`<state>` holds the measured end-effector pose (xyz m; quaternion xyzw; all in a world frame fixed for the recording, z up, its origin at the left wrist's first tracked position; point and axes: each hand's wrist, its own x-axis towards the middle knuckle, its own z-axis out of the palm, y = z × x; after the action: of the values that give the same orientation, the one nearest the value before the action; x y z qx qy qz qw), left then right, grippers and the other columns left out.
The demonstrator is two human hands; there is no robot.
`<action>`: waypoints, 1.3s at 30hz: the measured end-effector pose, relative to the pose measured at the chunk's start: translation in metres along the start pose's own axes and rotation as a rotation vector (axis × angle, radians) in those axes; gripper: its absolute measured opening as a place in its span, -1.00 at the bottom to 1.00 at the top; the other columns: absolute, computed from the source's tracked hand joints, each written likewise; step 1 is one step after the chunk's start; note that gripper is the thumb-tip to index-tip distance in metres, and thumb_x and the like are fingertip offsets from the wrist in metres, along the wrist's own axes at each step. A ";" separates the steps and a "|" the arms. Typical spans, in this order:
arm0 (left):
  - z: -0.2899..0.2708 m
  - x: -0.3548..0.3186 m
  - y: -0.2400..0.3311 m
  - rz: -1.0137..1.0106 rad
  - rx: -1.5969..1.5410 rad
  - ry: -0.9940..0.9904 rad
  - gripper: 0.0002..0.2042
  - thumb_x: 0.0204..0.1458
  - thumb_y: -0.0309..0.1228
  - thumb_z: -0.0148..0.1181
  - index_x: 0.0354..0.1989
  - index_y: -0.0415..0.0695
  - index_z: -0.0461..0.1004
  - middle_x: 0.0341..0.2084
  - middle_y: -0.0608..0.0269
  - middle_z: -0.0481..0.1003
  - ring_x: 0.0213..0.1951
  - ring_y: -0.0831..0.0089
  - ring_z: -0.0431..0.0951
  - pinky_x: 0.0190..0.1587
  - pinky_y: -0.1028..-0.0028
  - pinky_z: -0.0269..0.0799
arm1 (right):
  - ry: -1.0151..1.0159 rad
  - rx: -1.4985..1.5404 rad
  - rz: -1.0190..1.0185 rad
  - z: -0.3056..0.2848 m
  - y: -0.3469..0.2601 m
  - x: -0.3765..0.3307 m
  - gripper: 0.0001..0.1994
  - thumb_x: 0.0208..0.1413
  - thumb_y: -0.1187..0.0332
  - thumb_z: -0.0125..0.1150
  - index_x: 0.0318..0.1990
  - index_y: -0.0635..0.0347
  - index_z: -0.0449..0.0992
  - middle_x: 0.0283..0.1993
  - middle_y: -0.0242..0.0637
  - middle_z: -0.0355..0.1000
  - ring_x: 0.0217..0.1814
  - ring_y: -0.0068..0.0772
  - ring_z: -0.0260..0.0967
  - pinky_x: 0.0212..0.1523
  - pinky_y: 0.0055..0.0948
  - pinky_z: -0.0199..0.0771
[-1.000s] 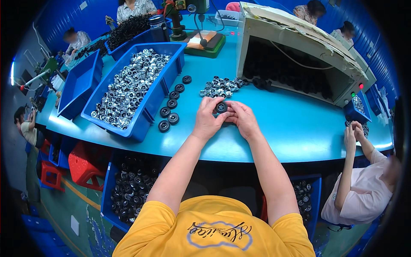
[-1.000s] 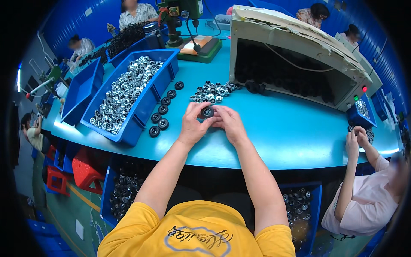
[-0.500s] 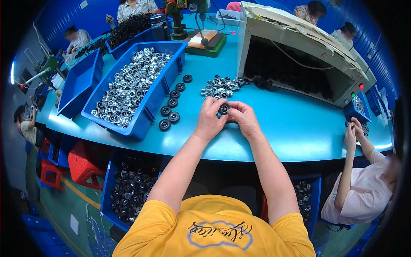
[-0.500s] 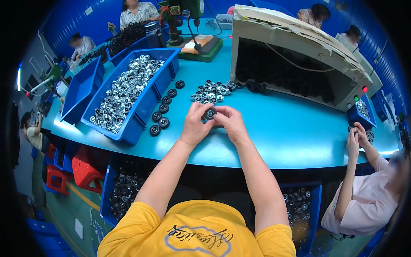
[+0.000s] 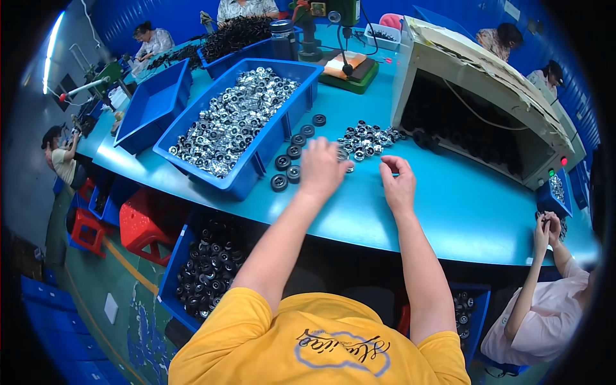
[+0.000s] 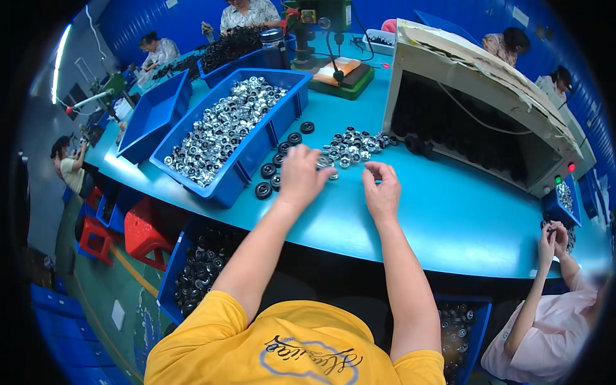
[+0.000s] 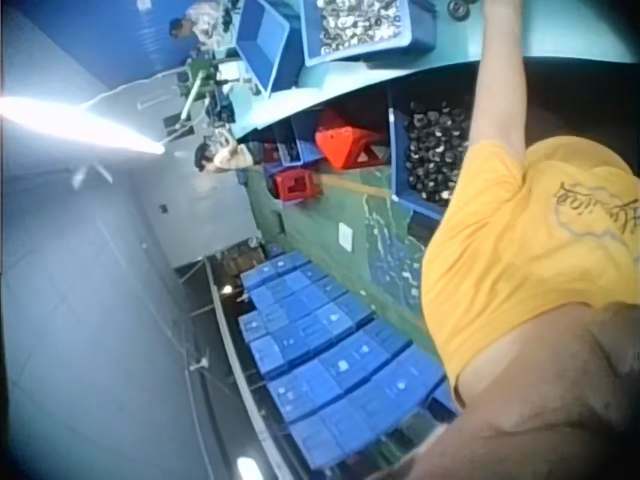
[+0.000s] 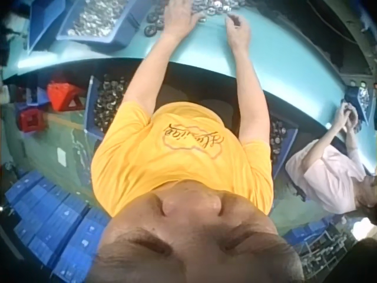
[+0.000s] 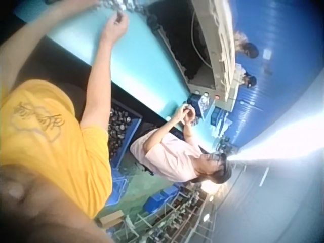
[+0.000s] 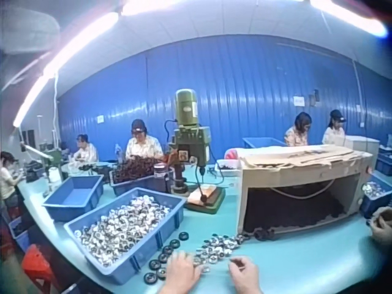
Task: Assembling small metal components into plastic wheel parts at a factory assembly station.
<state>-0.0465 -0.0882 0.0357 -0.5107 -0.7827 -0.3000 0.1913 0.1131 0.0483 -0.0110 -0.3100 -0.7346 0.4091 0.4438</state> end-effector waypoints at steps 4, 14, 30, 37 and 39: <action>-0.023 0.001 -0.044 -0.147 0.268 -0.207 -0.57 0.02 -0.11 0.45 -0.08 -0.19 0.62 -0.10 0.10 0.47 0.05 0.09 0.40 0.04 0.12 0.35 | -0.023 -0.052 -0.028 0.004 -0.006 0.001 -0.84 0.13 0.43 0.28 -0.15 0.20 0.67 -0.20 -0.28 0.54 -0.29 -0.47 0.50 -0.24 -0.44 0.52; -0.014 -0.017 -0.027 -0.027 0.126 -0.039 -0.67 0.10 -0.26 0.38 -0.01 -0.14 0.62 -0.11 0.14 0.50 0.03 0.14 0.43 0.06 0.14 0.31 | 0.065 -0.016 0.029 -0.006 -0.005 0.001 -0.85 0.14 0.41 0.27 -0.17 0.19 0.68 -0.23 -0.28 0.56 -0.29 -0.46 0.51 -0.21 -0.42 0.53; 0.019 -0.025 0.031 0.295 -0.308 -0.009 -0.76 0.03 -0.52 0.34 -0.10 -0.09 0.59 -0.42 0.23 0.49 -0.27 0.18 0.47 -0.21 0.21 0.31 | 0.177 -0.666 0.164 -0.115 0.058 0.103 -0.52 0.06 0.28 0.35 0.19 -0.07 0.52 0.10 -0.12 0.47 0.16 0.02 0.47 0.11 -0.10 0.53; 0.017 -0.023 0.032 0.330 -0.362 0.009 -0.79 0.03 -0.57 0.32 -0.14 -0.09 0.60 -0.46 0.23 0.50 -0.33 0.19 0.47 -0.25 0.24 0.32 | 0.269 -0.457 0.004 -0.119 0.087 0.101 -0.59 0.02 0.38 0.43 0.06 0.08 0.53 -0.10 -0.13 0.57 0.01 -0.07 0.54 0.06 -0.21 0.54; 0.016 -0.025 0.028 0.305 -0.397 0.029 -0.79 0.04 -0.58 0.31 -0.13 -0.10 0.60 -0.44 0.21 0.53 -0.35 0.18 0.48 -0.25 0.24 0.34 | 0.187 -0.133 0.101 -0.109 0.071 0.087 -0.61 0.06 0.42 0.41 0.07 0.14 0.53 -0.11 -0.16 0.61 -0.05 -0.26 0.57 0.01 -0.34 0.55</action>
<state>-0.0103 -0.0863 0.0157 -0.6462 -0.6193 -0.4229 0.1417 0.1823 0.1884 -0.0096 -0.4122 -0.6990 0.3507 0.4675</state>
